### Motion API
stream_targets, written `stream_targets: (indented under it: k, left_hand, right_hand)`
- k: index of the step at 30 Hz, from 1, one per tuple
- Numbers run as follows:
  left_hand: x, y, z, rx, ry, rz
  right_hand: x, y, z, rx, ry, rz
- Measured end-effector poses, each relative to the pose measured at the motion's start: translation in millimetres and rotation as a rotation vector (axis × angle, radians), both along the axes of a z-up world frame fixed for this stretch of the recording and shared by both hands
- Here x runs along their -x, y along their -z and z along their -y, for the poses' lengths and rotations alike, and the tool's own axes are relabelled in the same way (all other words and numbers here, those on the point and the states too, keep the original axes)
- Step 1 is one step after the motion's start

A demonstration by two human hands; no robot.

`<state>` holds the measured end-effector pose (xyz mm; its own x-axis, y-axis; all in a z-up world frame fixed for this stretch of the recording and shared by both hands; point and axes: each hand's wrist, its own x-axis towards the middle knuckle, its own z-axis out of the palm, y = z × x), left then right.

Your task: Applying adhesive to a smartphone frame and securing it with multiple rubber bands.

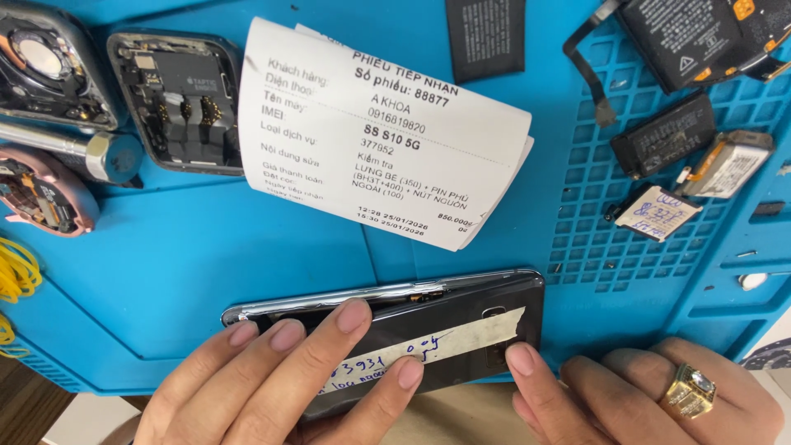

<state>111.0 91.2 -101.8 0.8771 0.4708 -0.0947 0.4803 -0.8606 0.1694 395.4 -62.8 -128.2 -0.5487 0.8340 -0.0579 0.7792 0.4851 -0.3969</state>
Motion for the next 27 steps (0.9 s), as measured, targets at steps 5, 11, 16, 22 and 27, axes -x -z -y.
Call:
stream_targets:
  k: [5, 11, 16, 22, 27]
  left_hand:
    - [-2, -1, 1, 0.032, -0.025, -0.023]
    - [-3, 0, 2, 0.022, -0.071, -0.014]
    - [-1, -1, -1, 0.045, -0.041, -0.039]
    - [6, -1, -11, 0.063, 0.03, -0.03]
    - [23, -6, 4, 0.124, -0.162, -0.009]
  right_hand:
    - [0, 3, -6, -0.04, 0.007, -0.019]
    - [4, -1, 0, 0.066, 0.044, 0.026]
    - [4, 0, 0, 0.047, 0.034, 0.021]
    - [7, -3, -2, 0.085, 0.055, 0.037]
    - [13, -7, -6, 0.122, 0.03, 0.064]
